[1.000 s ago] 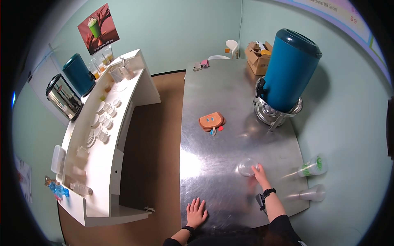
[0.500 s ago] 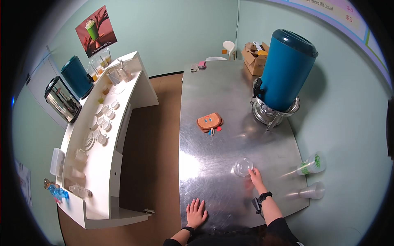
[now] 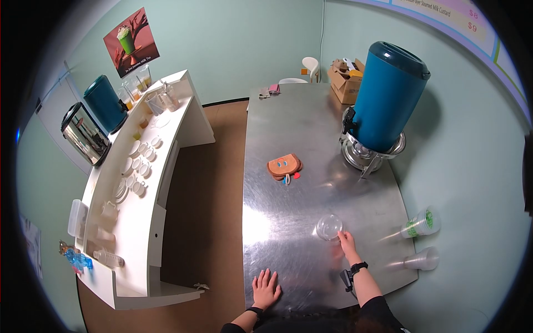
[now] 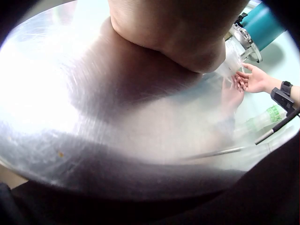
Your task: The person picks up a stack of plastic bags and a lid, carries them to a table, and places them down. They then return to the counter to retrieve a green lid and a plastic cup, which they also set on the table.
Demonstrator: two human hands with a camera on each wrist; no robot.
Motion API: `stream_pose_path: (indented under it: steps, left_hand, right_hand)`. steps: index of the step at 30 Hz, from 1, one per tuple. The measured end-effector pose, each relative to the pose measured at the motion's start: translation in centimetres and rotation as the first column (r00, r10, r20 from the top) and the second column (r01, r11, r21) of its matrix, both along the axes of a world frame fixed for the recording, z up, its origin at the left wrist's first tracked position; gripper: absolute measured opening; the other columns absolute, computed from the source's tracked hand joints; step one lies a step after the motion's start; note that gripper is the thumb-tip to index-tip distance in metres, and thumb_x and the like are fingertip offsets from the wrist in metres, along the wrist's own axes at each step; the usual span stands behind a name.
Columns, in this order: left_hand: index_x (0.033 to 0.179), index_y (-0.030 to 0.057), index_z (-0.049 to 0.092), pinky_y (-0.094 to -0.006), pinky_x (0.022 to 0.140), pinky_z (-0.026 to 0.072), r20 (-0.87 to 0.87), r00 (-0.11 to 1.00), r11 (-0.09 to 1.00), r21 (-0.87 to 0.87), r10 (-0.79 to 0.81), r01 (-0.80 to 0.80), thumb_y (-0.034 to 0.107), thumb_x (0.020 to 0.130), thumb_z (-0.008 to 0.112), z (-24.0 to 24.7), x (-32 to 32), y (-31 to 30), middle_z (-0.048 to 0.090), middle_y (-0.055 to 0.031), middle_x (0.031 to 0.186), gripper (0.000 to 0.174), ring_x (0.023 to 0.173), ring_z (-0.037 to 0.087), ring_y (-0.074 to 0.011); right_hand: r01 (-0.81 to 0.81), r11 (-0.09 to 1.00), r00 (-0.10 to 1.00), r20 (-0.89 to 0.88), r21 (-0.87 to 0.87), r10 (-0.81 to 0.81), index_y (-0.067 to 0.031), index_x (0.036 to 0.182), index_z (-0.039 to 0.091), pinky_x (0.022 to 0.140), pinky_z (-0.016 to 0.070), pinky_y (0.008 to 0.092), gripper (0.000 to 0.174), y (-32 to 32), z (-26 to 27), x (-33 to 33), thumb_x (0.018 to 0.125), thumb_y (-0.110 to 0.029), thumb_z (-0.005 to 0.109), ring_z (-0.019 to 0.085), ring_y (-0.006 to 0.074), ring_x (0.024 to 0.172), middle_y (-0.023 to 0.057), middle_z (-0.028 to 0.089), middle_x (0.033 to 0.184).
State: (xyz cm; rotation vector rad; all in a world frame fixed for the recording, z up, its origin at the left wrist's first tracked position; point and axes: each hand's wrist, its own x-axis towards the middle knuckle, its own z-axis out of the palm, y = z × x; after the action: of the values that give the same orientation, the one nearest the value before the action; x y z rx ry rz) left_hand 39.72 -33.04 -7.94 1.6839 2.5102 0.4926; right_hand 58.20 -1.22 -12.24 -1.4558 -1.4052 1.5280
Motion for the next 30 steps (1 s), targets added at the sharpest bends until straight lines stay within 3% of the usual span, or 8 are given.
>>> stream_pose_path:
  steps: [3, 8, 17, 30]
  left_hand:
    - [0.122, 0.0143, 0.044, -0.0475, 0.099, 0.0177, 0.004, 1.000, 1.000, -0.003, 0.000, 0.000, 0.035, 0.076, 0.050, 0.1, 0.0, 0.0, 0.035, -0.0120, 0.130, 0.050, 0.123, 0.028, -0.0278]
    - [0.122, 0.0140, 0.044, -0.0474, 0.099, 0.0172, 0.016, 1.000, 1.000, -0.009, 0.000, 0.000, 0.034, 0.076, 0.049, 0.1, 0.0, 0.0, 0.035, -0.0123, 0.130, 0.050, 0.123, 0.027, -0.0281]
    - [0.122, 0.0138, 0.044, -0.0477, 0.099, 0.0171, 0.013, 1.000, 1.000, -0.021, -0.005, 0.005, 0.034, 0.076, 0.050, 0.0, 0.0, 0.0, 0.035, -0.0127, 0.130, 0.051, 0.123, 0.027, -0.0283]
    - [0.122, 0.0135, 0.043, -0.0478, 0.099, 0.0173, 0.007, 1.000, 0.999, -0.032, -0.006, 0.006, 0.033, 0.076, 0.050, 0.2, 0.1, 0.2, 0.034, -0.0129, 0.131, 0.051, 0.123, 0.027, -0.0283]
  right_hand:
    - [0.017, 1.000, 0.999, 0.036, 0.020, -0.018, -0.0045, 0.082, 0.054, 0.060, 0.0374, 0.0217, 0.025, 0.1, -0.4, 0.1, 0.082, -0.030, 0.057, 0.045, 0.0071, 0.065, -0.0011, 0.051, 0.072]
    - [0.037, 0.992, 0.999, -0.021, -0.118, -0.040, -0.0080, 0.074, 0.054, 0.057, 0.0360, 0.0209, 0.025, 0.1, 0.3, 0.4, 0.081, -0.032, 0.058, 0.045, 0.0065, 0.062, -0.0021, 0.051, 0.067]
    - [0.084, 0.969, 0.971, -0.198, -0.234, -0.132, -0.0073, 0.074, 0.057, 0.057, 0.0371, 0.0204, 0.022, -0.2, 1.8, 0.5, 0.080, -0.029, 0.060, 0.047, 0.0069, 0.062, -0.0004, 0.056, 0.069]
    - [0.086, 0.949, 0.943, -0.284, -0.303, -0.175, -0.0086, 0.078, 0.059, 0.062, 0.0378, 0.0204, 0.020, 0.0, 1.6, 1.7, 0.080, -0.028, 0.061, 0.052, 0.0070, 0.069, -0.0003, 0.059, 0.075]
